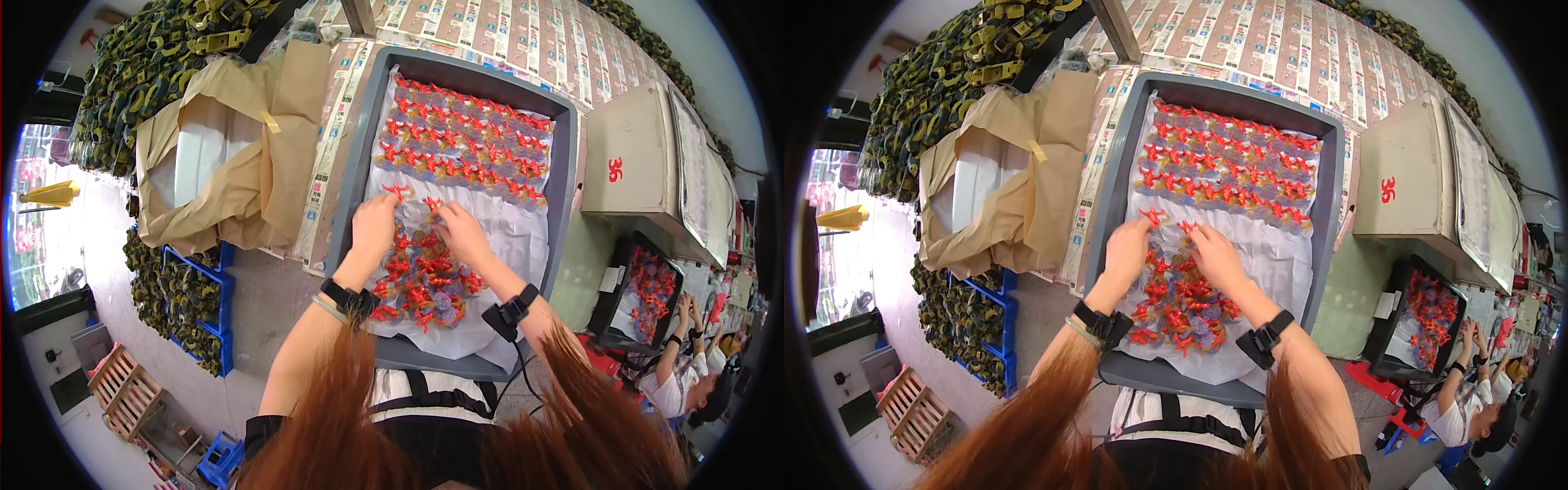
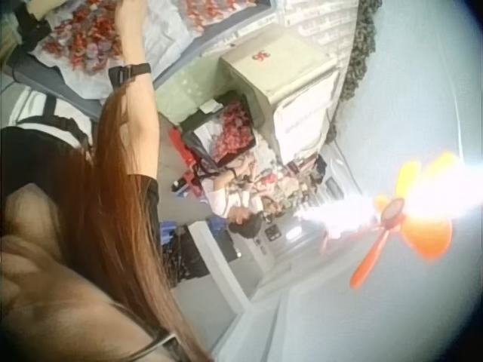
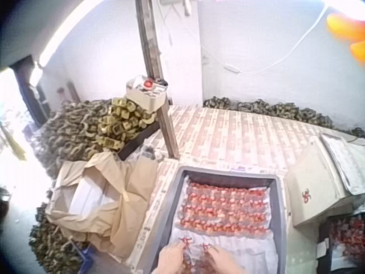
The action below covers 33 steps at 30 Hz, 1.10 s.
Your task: The person picks up red and purple toy figures from a pile in a grey tray and arranges them into rows. After filling the tray, the person picks up more figures from a black bin and places them onto the table.
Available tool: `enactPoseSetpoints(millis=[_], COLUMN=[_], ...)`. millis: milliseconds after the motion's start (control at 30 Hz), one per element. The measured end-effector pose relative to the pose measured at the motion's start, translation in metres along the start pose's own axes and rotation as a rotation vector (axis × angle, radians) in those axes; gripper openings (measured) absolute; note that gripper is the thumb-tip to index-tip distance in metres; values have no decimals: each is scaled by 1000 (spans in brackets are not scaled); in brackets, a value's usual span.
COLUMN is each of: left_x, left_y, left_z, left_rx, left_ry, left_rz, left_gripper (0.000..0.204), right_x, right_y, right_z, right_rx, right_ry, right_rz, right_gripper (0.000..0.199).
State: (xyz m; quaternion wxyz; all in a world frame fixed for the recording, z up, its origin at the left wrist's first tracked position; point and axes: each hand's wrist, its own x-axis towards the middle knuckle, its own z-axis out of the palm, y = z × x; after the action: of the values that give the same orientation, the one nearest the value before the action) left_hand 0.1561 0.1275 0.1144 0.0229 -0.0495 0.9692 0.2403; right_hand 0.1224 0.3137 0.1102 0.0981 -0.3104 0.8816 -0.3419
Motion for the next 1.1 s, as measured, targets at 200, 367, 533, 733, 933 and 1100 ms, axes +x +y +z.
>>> enactPoseSetpoints(millis=[200,367,533,733,933,1100], left_x=[30,47,16,-16,-10,-4], left_y=[-5,-7,-2,-7,-10,-5], left_z=[0,9,-18,-17,-24,-32], left_rx=[275,374,105,-9,-252,-336], left_ry=[36,-121,-87,-268,-173,-145], left_rz=[3,27,-31,-149,-251,-326], left_gripper=[10,12,18,19,18,21], right_x=[57,76,54,13,-4,-9], right_y=[-20,-6,4,-1,-25,-26], right_z=[32,55,28,26,49,46], right_rx=[-74,-232,-32,14,-86,34], right_ry=[6,-34,-57,-292,-175,-83], right_rz=[36,82,192,171,148,114], right_gripper=[20,19,20,19,17,16])
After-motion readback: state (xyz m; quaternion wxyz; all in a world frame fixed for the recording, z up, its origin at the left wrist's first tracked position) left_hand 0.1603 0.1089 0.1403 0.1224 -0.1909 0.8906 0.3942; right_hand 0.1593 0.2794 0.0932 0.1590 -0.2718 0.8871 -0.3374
